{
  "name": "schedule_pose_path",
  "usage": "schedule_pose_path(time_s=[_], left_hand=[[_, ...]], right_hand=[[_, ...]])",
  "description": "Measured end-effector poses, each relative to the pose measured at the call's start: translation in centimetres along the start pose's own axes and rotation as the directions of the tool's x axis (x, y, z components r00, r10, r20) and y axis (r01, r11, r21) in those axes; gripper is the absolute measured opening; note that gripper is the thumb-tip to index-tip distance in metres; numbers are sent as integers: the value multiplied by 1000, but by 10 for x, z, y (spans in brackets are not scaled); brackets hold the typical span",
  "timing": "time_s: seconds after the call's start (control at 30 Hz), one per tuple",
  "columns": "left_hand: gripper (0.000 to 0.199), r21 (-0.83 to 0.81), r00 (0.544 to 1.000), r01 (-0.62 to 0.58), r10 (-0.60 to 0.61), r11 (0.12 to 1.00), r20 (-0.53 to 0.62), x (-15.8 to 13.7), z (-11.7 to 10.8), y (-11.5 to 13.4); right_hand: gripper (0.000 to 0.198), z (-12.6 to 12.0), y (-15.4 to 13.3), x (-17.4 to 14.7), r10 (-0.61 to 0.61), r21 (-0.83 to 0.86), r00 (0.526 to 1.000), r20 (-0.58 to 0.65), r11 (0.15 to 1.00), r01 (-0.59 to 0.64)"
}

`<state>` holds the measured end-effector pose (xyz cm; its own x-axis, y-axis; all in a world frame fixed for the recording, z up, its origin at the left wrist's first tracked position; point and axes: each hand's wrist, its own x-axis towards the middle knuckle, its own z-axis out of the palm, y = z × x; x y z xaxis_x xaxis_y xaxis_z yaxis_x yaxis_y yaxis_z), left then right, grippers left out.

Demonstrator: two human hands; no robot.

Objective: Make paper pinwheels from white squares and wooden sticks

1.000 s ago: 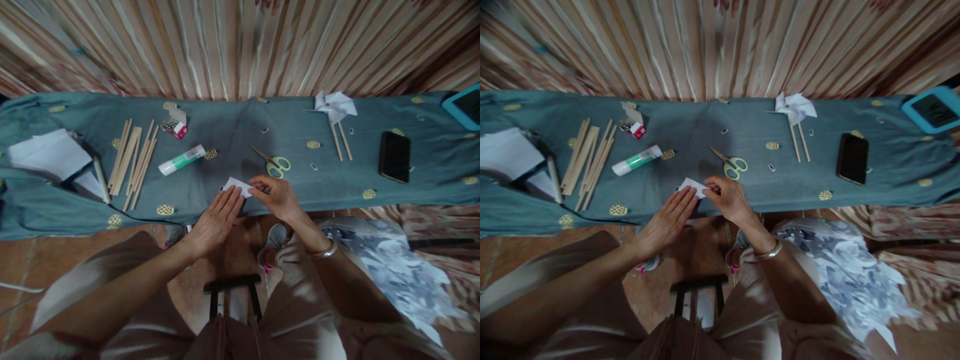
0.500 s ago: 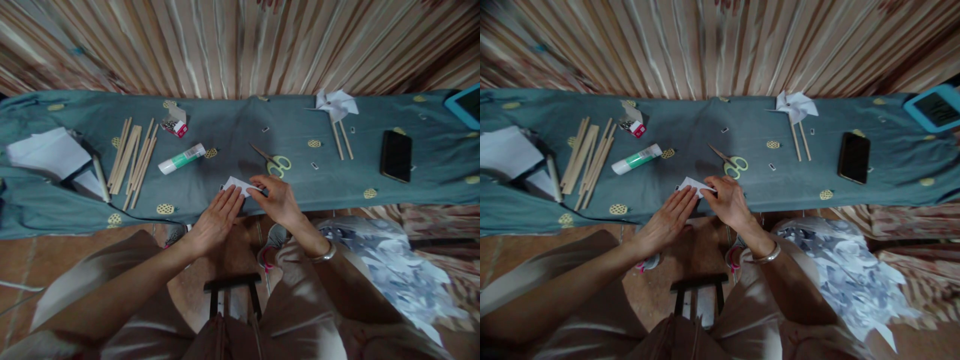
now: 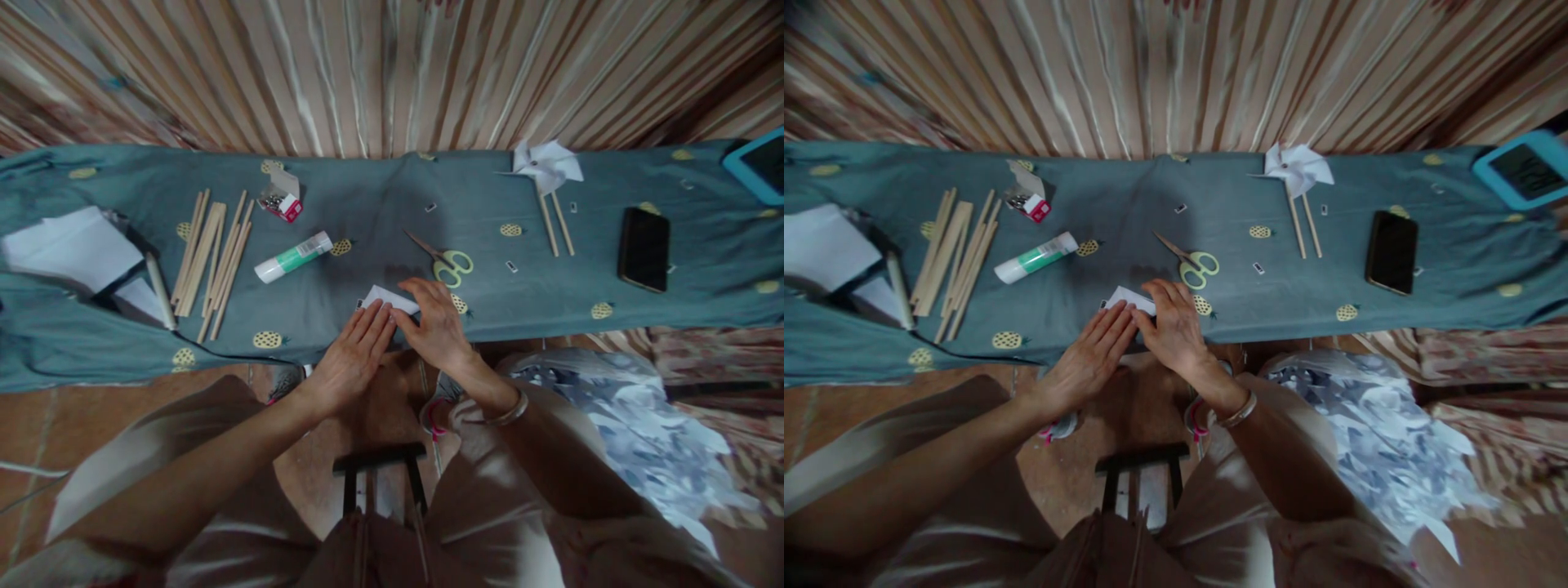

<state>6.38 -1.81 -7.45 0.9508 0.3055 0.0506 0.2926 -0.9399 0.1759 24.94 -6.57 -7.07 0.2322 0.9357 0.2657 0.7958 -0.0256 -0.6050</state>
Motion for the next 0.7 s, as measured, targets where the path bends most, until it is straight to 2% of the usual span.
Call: schedule_pose_path(time_s=[0.37,0.7], left_hand=[[61,40,1000,-29,29,999,-5,-2,-2,-3],[59,52,1000,9,-8,999,-15,-34,-8,-17]], right_hand=[[30,-3,7,2,-12,16,998,68,1000,11],[32,-20,28,-6,-62,-5,994,93,998,63]])
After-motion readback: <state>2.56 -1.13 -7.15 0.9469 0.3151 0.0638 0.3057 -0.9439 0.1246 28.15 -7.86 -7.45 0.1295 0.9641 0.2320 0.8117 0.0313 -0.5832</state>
